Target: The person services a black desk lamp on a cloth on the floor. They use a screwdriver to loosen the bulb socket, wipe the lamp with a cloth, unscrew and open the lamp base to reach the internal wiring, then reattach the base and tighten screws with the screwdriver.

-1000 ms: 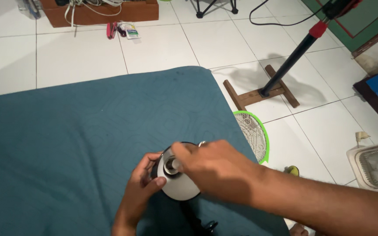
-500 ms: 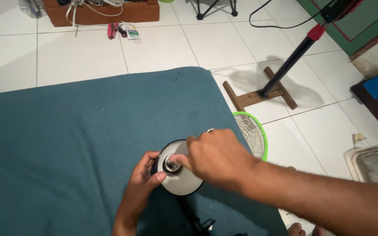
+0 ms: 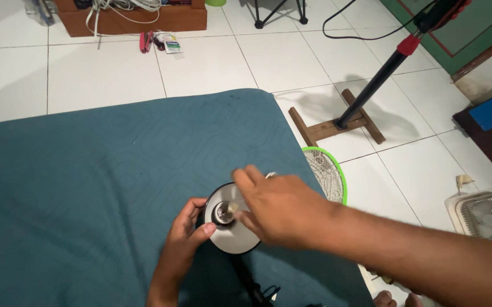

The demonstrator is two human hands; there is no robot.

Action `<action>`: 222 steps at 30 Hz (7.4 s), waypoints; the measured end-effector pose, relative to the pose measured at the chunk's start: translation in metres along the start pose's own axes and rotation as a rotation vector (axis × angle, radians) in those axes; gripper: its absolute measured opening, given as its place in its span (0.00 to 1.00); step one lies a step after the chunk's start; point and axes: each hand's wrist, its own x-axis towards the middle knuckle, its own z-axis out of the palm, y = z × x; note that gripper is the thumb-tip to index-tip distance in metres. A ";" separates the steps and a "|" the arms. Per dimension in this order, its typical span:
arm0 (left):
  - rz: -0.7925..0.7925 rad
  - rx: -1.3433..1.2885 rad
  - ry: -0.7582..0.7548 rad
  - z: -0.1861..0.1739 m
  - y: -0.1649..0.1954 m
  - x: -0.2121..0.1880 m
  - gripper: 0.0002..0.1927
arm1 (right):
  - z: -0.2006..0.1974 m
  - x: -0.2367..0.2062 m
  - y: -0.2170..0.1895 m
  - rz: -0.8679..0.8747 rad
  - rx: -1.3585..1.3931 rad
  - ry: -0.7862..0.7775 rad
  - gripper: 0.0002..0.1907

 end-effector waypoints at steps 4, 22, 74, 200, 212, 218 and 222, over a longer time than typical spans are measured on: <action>-0.041 0.001 0.005 0.000 -0.003 -0.002 0.26 | 0.003 0.000 0.001 -0.003 -0.002 0.017 0.17; -0.073 -0.010 0.051 -0.006 -0.011 0.004 0.24 | 0.019 -0.006 0.005 0.007 0.058 0.130 0.24; -0.061 -0.018 0.032 0.003 0.003 -0.003 0.28 | 0.007 -0.011 -0.003 0.253 -0.113 0.003 0.21; -0.054 -0.043 0.056 0.006 0.002 -0.008 0.29 | 0.016 -0.024 -0.003 0.224 0.049 0.074 0.17; 0.005 -0.129 0.254 -0.006 -0.044 0.014 0.29 | 0.010 -0.023 0.000 -0.171 0.017 0.195 0.10; -0.213 -0.324 0.524 0.013 -0.050 0.020 0.20 | 0.002 -0.025 -0.009 -0.064 -0.013 -0.146 0.10; -0.205 -0.453 0.457 0.024 -0.038 0.011 0.13 | 0.001 -0.029 -0.014 -0.144 -0.112 -0.171 0.11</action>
